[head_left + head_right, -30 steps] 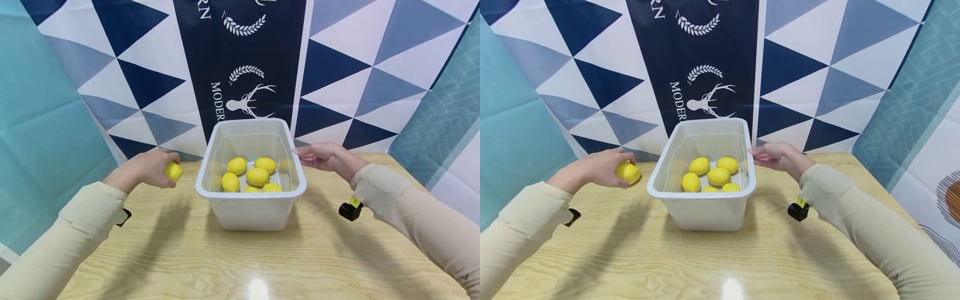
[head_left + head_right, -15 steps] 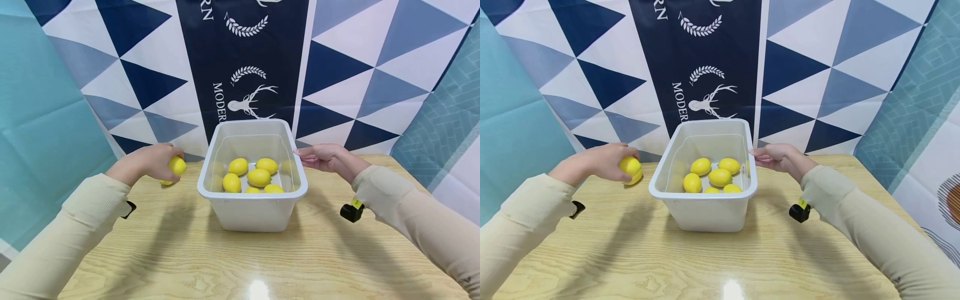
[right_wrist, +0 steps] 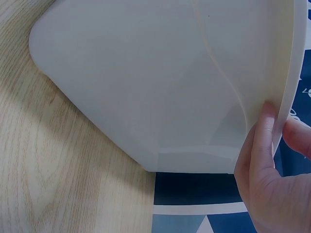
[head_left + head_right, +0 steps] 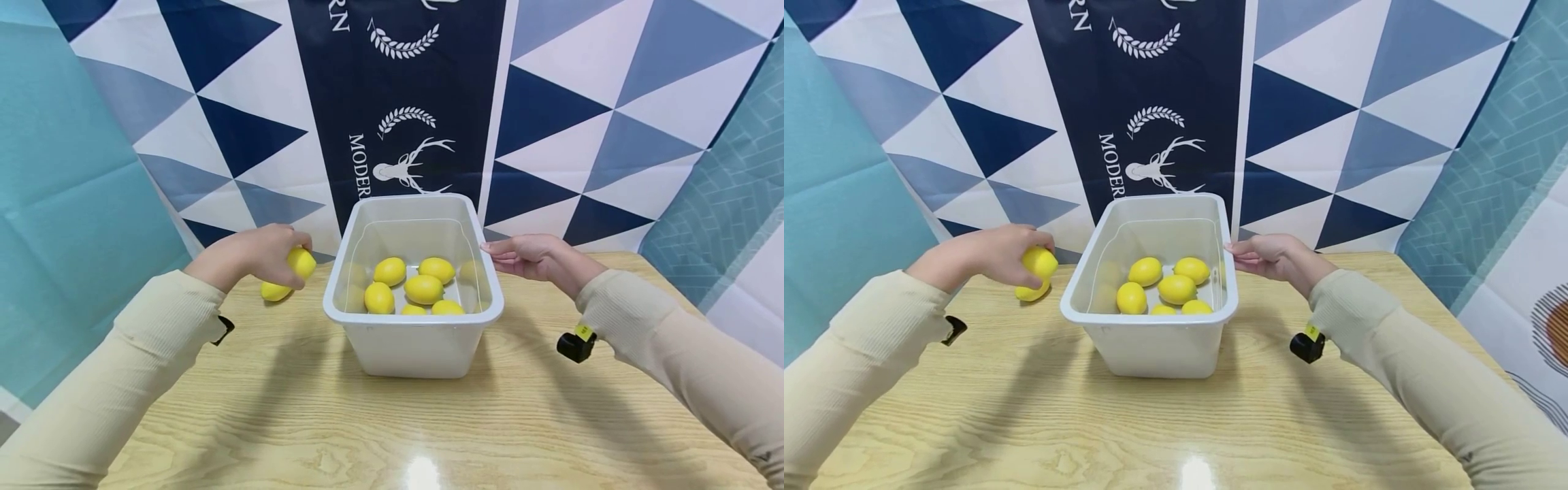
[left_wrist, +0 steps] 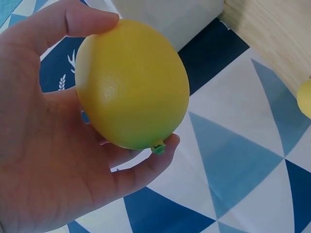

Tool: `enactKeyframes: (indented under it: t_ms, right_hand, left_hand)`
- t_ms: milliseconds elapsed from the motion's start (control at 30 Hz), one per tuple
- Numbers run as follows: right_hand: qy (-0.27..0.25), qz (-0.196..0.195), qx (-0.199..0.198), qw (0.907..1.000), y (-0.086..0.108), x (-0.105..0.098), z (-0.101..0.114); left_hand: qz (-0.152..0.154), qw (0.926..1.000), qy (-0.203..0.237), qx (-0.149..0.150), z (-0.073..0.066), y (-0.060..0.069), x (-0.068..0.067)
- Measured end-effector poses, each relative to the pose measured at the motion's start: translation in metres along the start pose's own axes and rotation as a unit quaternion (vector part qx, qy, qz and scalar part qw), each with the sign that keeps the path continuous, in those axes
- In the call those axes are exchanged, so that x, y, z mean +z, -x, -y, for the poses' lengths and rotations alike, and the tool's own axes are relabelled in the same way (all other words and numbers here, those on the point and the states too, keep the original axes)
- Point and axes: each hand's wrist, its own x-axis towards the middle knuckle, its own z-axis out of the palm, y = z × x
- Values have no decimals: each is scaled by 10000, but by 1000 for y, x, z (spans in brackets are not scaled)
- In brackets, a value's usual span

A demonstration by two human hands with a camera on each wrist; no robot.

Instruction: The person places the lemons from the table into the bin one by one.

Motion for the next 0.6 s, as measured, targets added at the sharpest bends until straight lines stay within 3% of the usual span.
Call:
enactKeyframes:
  t_ms: [600]
  right_hand:
    - [-29, 16, -7, 10000, 1, 0, 0]
  left_hand:
    - [142, 9998, 34, 118, -21, -21, -16]
